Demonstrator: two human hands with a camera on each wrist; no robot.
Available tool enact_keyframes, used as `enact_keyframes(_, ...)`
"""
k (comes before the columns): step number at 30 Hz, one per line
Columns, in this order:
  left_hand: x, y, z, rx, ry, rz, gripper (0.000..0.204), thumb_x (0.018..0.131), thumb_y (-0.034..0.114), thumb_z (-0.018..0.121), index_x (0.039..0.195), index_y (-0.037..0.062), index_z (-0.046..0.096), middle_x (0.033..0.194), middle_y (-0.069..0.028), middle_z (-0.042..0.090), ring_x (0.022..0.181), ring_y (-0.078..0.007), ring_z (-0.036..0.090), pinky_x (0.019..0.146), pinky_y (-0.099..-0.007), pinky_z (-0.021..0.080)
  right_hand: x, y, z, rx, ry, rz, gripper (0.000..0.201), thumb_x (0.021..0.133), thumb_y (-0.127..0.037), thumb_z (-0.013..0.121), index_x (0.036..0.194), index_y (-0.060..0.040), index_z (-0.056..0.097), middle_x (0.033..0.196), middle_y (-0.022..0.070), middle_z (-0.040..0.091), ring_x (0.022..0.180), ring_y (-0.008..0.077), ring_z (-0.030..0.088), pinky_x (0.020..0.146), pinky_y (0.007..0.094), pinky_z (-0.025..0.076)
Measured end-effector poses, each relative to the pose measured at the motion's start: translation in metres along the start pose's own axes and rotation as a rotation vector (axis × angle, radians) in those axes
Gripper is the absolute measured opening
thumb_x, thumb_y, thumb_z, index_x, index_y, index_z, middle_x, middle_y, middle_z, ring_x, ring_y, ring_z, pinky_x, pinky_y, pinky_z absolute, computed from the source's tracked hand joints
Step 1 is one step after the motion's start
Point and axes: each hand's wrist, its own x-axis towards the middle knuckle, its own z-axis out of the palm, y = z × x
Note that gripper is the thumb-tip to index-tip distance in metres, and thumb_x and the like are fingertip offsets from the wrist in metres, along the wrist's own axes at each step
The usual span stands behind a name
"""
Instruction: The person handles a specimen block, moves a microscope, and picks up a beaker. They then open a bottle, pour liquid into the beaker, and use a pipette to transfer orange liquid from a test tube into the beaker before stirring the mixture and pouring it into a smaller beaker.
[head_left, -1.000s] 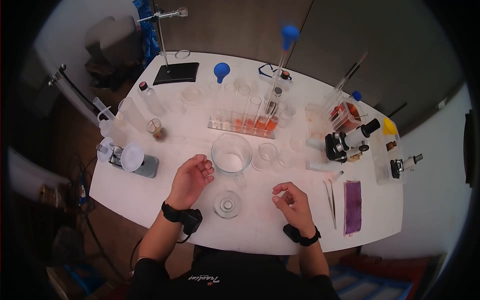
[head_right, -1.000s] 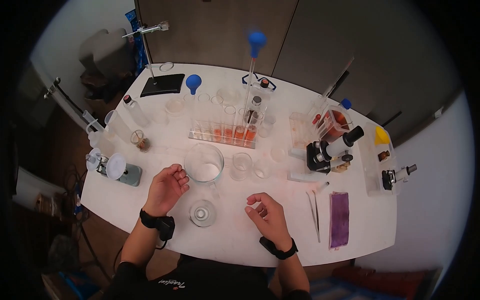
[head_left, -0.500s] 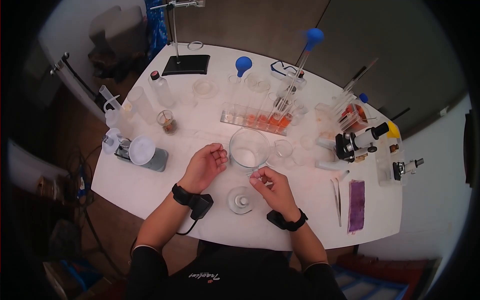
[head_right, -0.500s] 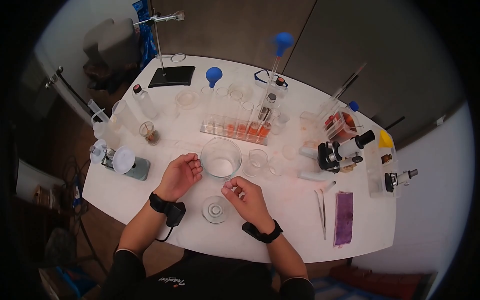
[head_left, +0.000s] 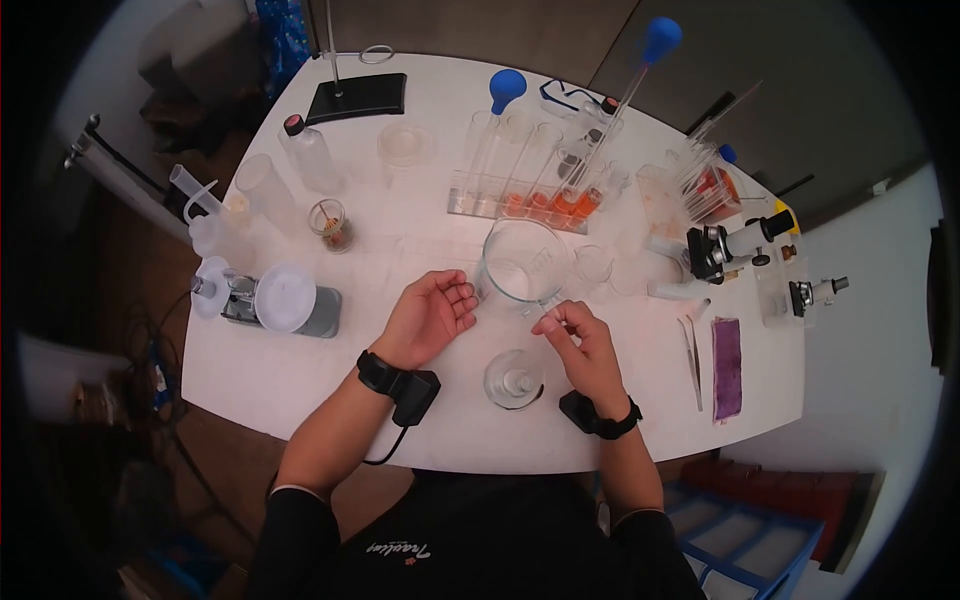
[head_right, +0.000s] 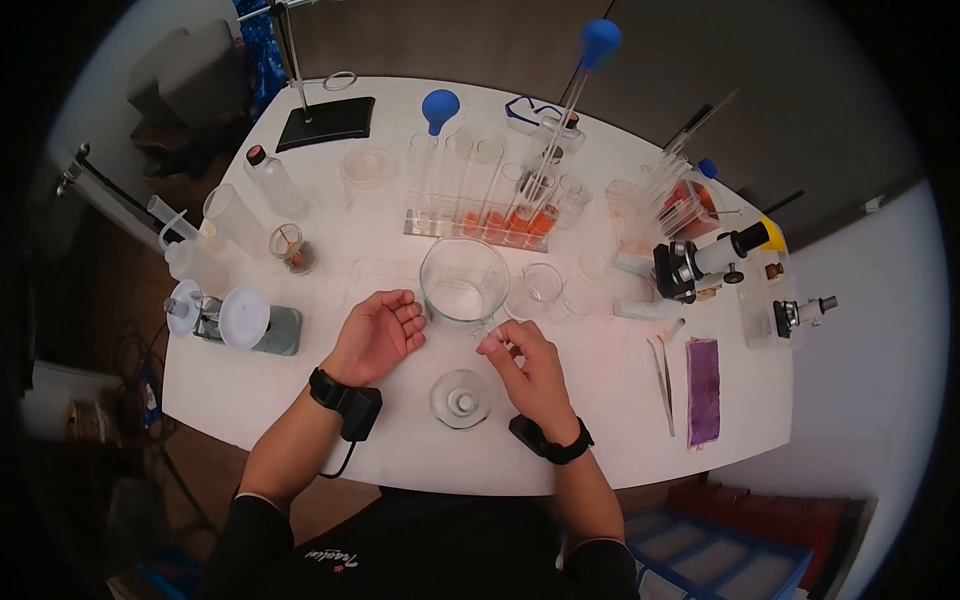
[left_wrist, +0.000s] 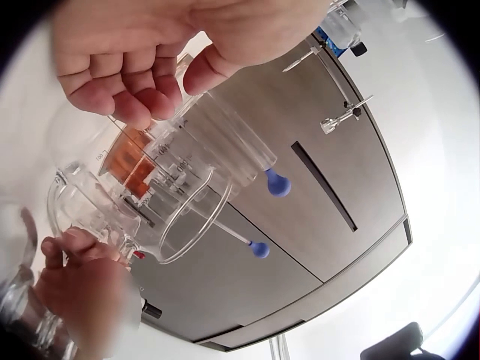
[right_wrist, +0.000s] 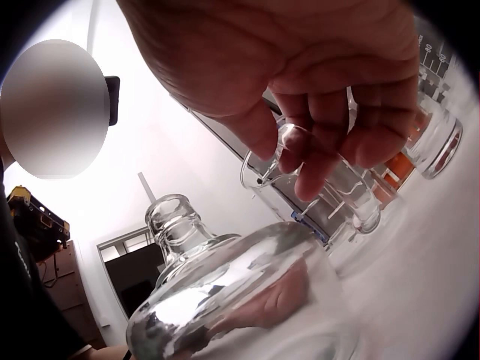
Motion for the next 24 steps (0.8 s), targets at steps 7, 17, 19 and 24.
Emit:
enact_keyframes(7,-0.004,-0.007,-0.004,0.09,-0.027,0.018,0.019,0.099,0.025,0.049,0.097,0.0094,0.058,0.089,-0.0022,0.063,0.086,-0.0151,0.06,0.081,-0.0305,0.048,-0.004,-0.01,0.007,0.214,0.005,0.197,0.022,0.099,-0.019,0.055,0.09,0.0,0.06,0.083,0.0022,0.062,0.08,0.0101,0.056,0.074,0.0245,0.043)
enact_keyframes(17,-0.005,-0.011,0.0,0.11,-0.019,0.021,0.018,0.099,0.025,0.049,0.096,0.0104,0.058,0.088,-0.0017,0.062,0.086,-0.0142,0.059,0.081,-0.0293,0.047,-0.005,-0.002,0.008,0.36,0.015,0.24,0.026,0.1,-0.024,0.052,0.084,-0.004,0.054,0.081,0.0023,0.057,0.081,0.0109,0.052,0.078,0.0269,0.044)
enact_keyframes(19,-0.005,-0.01,0.001,0.117,-0.028,0.018,0.018,0.099,0.025,0.049,0.096,0.0106,0.058,0.088,-0.0015,0.062,0.086,-0.0141,0.059,0.081,-0.0293,0.047,-0.005,-0.001,0.008,0.371,0.007,0.238,0.025,0.1,-0.024,0.053,0.084,-0.004,0.055,0.082,0.0028,0.058,0.081,0.0108,0.053,0.078,0.0269,0.044)
enact_keyframes(24,-0.006,-0.01,0.0,0.132,-0.023,0.04,0.017,0.099,0.025,0.049,0.096,0.0108,0.058,0.088,-0.001,0.062,0.085,-0.0138,0.059,0.08,-0.0292,0.048,-0.009,0.005,0.004,0.399,0.029,0.263,0.016,0.097,-0.017,0.057,0.091,-0.0018,0.057,0.089,0.0027,0.06,0.079,0.0087,0.052,0.077,0.0246,0.044)
